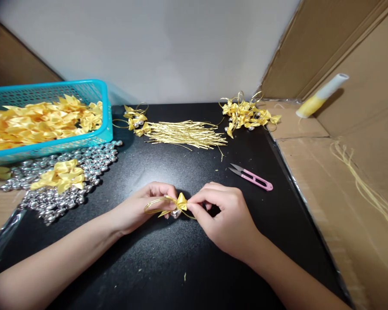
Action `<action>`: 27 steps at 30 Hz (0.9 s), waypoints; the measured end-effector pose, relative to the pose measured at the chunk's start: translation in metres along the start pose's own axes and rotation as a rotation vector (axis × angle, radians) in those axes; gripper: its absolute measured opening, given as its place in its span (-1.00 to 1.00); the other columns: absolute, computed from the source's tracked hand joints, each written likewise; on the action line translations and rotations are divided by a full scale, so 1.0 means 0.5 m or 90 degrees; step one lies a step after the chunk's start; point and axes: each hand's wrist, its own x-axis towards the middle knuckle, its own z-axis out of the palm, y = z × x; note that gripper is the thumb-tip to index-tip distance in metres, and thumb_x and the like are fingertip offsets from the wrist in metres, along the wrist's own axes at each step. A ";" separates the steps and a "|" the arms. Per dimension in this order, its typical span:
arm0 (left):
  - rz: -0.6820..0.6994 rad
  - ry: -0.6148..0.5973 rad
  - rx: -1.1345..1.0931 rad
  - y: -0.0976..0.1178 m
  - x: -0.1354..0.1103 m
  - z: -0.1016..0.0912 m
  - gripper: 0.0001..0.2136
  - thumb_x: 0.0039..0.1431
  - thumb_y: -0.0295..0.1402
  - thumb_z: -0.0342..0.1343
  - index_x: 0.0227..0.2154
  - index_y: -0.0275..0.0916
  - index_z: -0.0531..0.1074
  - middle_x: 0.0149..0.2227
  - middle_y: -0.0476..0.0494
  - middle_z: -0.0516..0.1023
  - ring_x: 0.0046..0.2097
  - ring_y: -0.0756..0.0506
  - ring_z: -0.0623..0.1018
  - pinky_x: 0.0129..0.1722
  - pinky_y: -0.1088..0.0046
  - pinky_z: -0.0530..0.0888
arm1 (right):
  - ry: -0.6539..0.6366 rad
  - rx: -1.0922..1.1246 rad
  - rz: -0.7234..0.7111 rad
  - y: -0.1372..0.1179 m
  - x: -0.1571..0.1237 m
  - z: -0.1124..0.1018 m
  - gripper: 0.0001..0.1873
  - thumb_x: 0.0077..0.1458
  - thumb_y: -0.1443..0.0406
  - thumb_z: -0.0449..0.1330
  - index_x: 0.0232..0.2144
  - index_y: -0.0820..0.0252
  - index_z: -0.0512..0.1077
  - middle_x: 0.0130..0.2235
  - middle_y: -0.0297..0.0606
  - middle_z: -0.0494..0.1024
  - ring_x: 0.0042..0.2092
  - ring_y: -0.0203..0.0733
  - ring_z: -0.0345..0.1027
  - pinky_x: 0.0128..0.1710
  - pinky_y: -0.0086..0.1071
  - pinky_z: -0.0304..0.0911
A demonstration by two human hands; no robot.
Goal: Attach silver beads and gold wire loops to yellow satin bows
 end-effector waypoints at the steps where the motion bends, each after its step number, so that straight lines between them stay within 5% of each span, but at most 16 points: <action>1: -0.001 0.000 0.001 0.000 0.000 0.000 -0.83 -0.10 -0.36 0.28 -0.64 -0.32 0.45 -0.59 -0.03 0.50 -0.54 0.06 0.33 -0.49 0.52 0.20 | 0.000 -0.002 -0.004 0.000 0.000 0.000 -0.81 0.03 0.50 0.21 -0.53 0.20 0.52 -0.57 -0.35 0.48 -0.52 -0.35 0.28 -0.54 -0.46 0.18; 13: -0.025 -0.001 -0.008 0.003 0.004 0.004 -0.88 -0.17 -0.41 0.27 -0.65 -0.32 0.46 -0.60 -0.04 0.51 -0.55 0.06 0.33 -0.51 0.53 0.20 | -0.011 -0.006 -0.033 0.001 -0.002 0.000 -0.80 0.05 0.51 0.19 -0.50 0.18 0.52 -0.54 -0.33 0.50 -0.48 -0.31 0.34 -0.48 -0.42 0.24; 27: -0.013 -0.008 0.039 0.002 0.003 0.000 -0.81 -0.08 -0.32 0.26 -0.64 -0.32 0.44 -0.57 -0.06 0.50 -0.53 0.06 0.32 -0.51 0.52 0.16 | -0.022 0.050 0.068 0.010 -0.006 0.007 -0.85 0.06 0.44 0.24 -0.50 0.18 0.54 -0.50 -0.31 0.54 -0.45 -0.28 0.38 -0.46 -0.40 0.25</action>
